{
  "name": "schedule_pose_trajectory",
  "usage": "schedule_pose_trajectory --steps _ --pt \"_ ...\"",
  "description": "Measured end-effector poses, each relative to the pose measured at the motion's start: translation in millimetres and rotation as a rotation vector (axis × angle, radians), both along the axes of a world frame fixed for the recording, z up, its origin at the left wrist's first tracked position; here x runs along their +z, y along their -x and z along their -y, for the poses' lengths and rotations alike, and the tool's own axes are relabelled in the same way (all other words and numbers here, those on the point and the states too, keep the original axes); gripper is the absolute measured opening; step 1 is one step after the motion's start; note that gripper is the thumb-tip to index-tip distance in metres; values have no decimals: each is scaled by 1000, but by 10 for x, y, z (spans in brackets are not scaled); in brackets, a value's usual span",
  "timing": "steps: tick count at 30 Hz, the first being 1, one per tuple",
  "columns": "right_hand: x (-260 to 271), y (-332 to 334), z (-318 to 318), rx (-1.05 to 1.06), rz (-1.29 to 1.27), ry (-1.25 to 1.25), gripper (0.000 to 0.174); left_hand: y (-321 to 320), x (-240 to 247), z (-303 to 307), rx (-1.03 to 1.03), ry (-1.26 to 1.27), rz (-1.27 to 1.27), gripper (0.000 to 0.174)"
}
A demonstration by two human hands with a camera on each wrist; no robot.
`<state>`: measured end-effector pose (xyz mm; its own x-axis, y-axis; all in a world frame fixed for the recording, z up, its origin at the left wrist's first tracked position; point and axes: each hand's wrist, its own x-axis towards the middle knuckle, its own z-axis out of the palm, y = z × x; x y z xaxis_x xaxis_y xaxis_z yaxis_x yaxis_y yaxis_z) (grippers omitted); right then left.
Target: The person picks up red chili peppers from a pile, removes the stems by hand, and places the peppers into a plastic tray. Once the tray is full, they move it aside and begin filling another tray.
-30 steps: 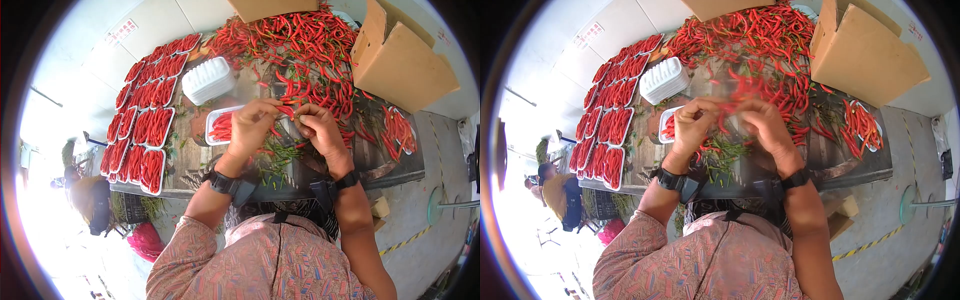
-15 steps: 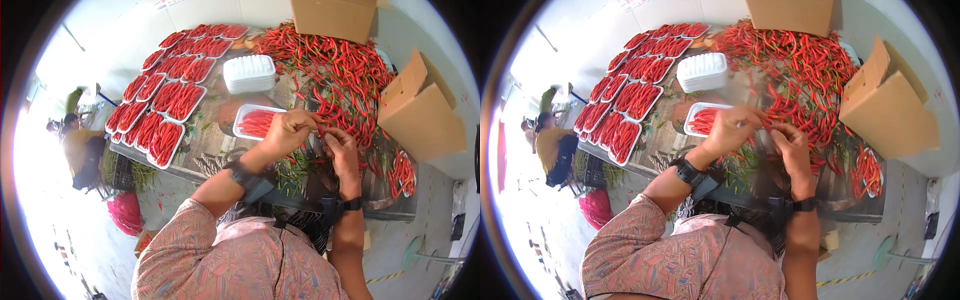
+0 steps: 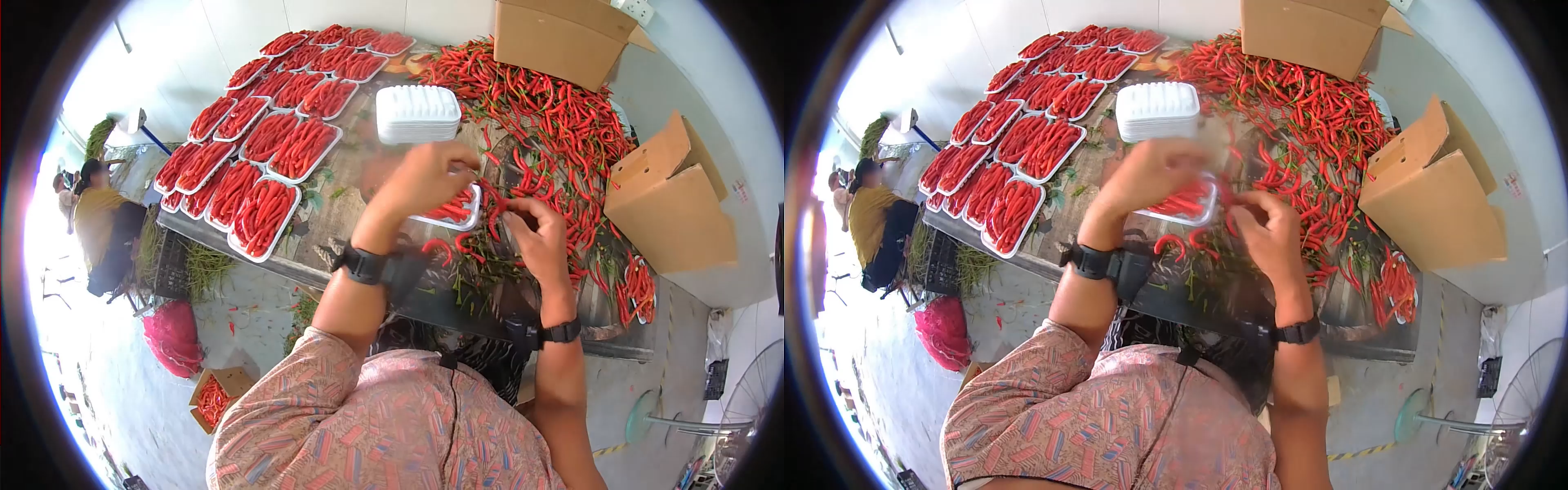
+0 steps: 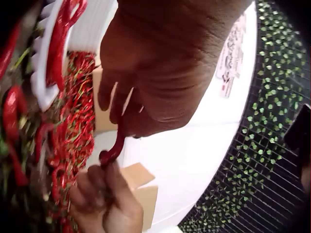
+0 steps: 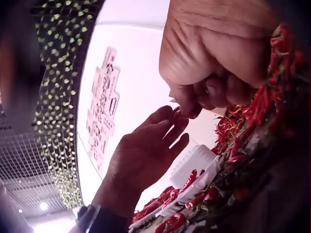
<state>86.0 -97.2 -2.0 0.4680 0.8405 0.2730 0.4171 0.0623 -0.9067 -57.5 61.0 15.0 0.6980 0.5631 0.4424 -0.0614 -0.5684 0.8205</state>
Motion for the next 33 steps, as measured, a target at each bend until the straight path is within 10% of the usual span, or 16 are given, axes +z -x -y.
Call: schedule_pose_trajectory --steps 7,33 --pt "19 135 -320 28 244 58 16 296 -73 -274 158 -149 -384 13" --pt "-108 112 -517 87 759 39 9 217 -193 -264 36 -231 -362 8"
